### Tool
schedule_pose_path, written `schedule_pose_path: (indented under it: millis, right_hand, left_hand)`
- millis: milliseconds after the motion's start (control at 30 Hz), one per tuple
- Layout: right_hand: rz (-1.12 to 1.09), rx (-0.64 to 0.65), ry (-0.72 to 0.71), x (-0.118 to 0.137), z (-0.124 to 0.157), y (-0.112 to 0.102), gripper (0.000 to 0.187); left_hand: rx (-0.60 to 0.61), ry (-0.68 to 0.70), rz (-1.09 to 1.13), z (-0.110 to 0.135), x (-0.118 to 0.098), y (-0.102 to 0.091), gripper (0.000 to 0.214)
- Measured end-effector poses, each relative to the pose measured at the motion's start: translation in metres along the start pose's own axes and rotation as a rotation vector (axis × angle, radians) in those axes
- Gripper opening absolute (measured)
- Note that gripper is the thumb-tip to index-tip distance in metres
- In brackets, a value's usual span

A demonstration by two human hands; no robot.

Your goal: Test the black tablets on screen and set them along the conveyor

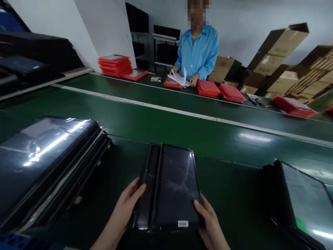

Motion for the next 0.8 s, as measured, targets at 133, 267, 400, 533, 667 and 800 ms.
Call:
schedule_pose_path:
  millis: [133, 267, 400, 533, 667, 800]
  right_hand:
    - [0.137, -0.236, -0.111, 0.008, -0.012, -0.074, 0.080]
    - [0.655, -0.369, -0.439, 0.048, -0.008, -0.113, 0.070]
    - [1.041, -0.394, -0.816, 0.093, -0.011, -0.090, 0.063]
    - [1.038, -0.306, -0.793, 0.116, -0.051, -0.067, 0.063]
    - [0.989, -0.304, -0.801, 0.131, -0.078, -0.056, 0.066]
    - [0.924, -0.285, -0.803, 0.132, -0.082, -0.054, 0.058]
  left_hand:
    - [-0.056, 0.094, -0.227, -0.042, -0.004, -0.039, 0.046]
    - [-0.119, 0.423, -0.667, -0.059, -0.029, -0.047, 0.053]
    - [-0.002, 0.849, -0.999, -0.046, -0.048, 0.024, 0.054]
    - [0.279, 0.971, -1.283, -0.057, -0.043, 0.123, 0.060]
    - [0.279, 1.033, -1.431, -0.077, -0.050, 0.173, 0.060]
    - [0.275, 1.032, -1.433, -0.081, -0.052, 0.177, 0.061]
Point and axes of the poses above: each hand's wrist, its own z-axis away from the middle knuckle, its own y-axis out of the palm, x = y × z, the point moved 8 cm from there along -z, towards the middle knuckle, and after that the axes turned 1 degree about -x, right-handed, at the moved point
